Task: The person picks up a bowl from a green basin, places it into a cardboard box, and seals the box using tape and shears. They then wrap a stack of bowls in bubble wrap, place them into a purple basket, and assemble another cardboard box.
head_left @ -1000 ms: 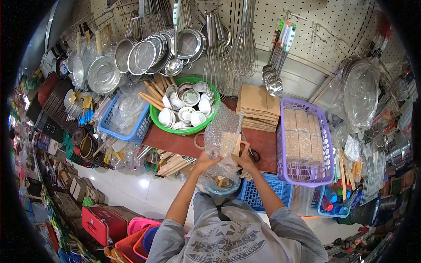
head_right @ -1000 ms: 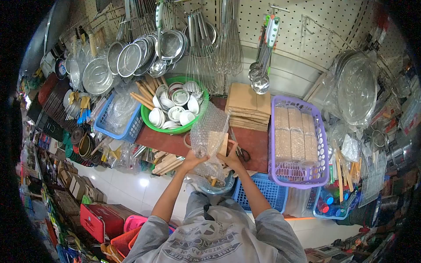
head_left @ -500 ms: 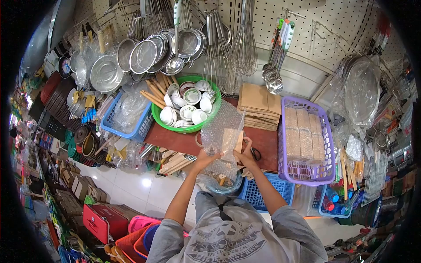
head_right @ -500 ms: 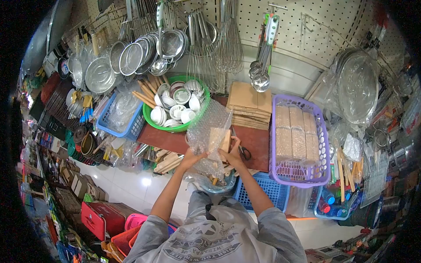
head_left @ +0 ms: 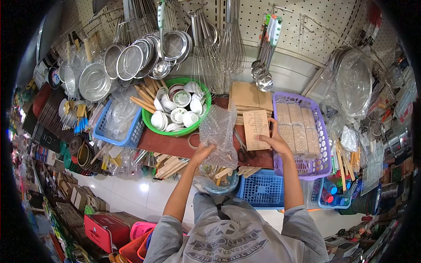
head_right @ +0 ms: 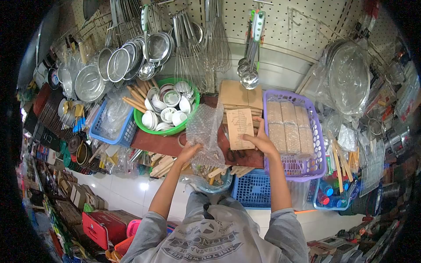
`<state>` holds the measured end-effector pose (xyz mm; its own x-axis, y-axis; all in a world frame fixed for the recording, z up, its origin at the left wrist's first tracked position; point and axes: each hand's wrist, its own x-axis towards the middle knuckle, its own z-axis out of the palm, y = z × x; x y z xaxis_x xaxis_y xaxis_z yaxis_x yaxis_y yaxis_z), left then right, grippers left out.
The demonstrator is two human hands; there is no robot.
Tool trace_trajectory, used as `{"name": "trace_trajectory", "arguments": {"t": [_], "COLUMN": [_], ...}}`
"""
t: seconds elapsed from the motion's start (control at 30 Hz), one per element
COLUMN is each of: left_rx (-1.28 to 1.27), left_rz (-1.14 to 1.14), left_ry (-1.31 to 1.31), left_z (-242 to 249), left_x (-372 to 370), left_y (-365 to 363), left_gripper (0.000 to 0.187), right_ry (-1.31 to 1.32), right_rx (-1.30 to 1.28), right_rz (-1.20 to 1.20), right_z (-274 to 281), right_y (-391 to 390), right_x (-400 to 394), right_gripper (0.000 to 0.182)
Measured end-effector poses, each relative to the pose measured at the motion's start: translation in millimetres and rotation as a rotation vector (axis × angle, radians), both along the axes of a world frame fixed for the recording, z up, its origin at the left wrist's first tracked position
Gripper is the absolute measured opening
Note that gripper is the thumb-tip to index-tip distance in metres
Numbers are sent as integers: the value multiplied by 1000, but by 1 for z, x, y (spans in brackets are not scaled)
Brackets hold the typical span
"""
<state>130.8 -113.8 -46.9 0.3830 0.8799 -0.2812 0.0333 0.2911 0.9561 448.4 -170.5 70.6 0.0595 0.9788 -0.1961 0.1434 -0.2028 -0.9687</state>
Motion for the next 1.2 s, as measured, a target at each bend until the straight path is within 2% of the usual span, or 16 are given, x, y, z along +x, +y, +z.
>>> {"name": "trace_trajectory", "arguments": {"t": [0.2,0.3,0.33,0.4,0.43,0.47,0.6,0.7,0.8,0.9,1.0,1.07,1.2], "left_rx": [135,319,338,377,336,296,98,161,136,293,522,604,727], "left_rz": [-136,-37,-34,-27,-37,-47,-59,-76,-54,-80,-108,-26,70], "left_ry": [188,249,211,133,124,114,-7,94,69,217,404,514,792], "left_z": [-9,-34,-50,-76,-73,-70,-45,-42,-38,-40,-42,-35,22], "left_x": [25,35,35,34,32,29,15,-1,-11,-19,-24,-22,-9], "left_y": [10,15,20,26,26,27,20,22,19,20,17,5,-20], "left_gripper": [34,33,34,38,37,36,34,34,38,48,70,78,90], "right_ry": [198,97,26,82,110,50,40,-36,-79,-139,-174,-197,-260], "right_rx": [113,60,77,-63,-135,-101,-259,-277,-326,-422,-432,-454,-403], "right_rz": [320,536,583,687,739,808,852,828,785,747,722,690,687], "right_z": [24,5,9,7,4,-11,-45,-71,-74,-61,-62,-56,-59], "right_y": [-15,-4,-3,5,10,19,34,42,47,48,51,51,58], "right_x": [7,4,-6,-23,-30,-33,-39,-36,-39,-43,-45,-48,-45], "right_gripper": [108,113,109,107,106,104,105,101,100,99,99,99,100]}}
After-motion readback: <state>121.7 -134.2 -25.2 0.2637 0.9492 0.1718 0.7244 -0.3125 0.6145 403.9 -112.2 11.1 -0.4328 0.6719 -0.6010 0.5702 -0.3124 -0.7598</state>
